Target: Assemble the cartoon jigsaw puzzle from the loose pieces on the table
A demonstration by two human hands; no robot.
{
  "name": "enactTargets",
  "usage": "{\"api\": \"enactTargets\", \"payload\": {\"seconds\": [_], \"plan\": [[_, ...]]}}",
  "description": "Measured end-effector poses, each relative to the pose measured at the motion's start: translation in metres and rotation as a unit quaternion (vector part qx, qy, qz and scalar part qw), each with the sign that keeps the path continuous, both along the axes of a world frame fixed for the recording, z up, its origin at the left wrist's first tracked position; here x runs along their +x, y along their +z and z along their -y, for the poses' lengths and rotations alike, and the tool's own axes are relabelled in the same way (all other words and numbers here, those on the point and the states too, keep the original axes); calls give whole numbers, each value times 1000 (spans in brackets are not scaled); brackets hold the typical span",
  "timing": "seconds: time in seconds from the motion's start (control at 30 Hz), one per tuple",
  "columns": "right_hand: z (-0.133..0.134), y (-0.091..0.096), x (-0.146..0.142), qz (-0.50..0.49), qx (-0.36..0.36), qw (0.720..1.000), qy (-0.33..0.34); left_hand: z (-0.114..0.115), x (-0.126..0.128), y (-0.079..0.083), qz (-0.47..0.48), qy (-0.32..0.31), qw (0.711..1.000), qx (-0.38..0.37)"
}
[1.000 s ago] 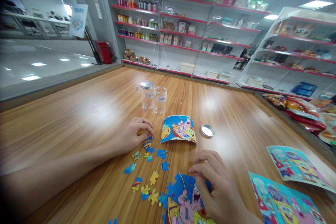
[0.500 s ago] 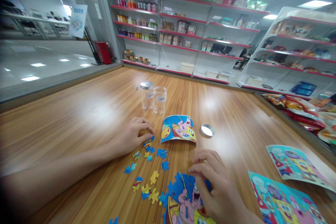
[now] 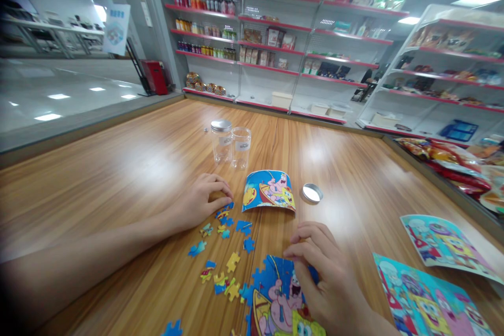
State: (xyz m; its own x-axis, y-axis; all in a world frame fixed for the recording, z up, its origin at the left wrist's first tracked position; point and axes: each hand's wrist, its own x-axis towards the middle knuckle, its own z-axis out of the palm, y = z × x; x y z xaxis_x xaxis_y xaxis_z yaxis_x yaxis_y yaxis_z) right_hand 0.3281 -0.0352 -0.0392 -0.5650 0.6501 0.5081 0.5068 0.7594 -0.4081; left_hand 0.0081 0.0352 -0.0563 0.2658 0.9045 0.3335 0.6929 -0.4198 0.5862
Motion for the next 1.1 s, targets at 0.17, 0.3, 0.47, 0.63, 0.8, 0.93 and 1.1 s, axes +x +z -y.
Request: {"api": "enactTargets", "payload": {"seconds": [0.17,0.3,0.47,0.63,0.8,0.93,1.1], "plan": [[1,1,0,-2,4,1000,1,0,0,-1,-2,-4,1000,3],[1,1,1,-1,8,1000,3,-1,-1,-1,-4,-7,1000,8],[1,1,0,1,9,1000,4,3,1,2,-10,-28,999,16],[1,1,0,14,-1,1000,5,13,5,7,-17,-99,992,71],[3,2,-1,34,-22,999,25,22,8,11,-64,-210,966,135],[4,2,-2,40,-27,998,31,25,8,12,-102,-258,951,136],[5,4,-3,43,-33,998,28,27,9,17,-115,-263,950,123]]}}
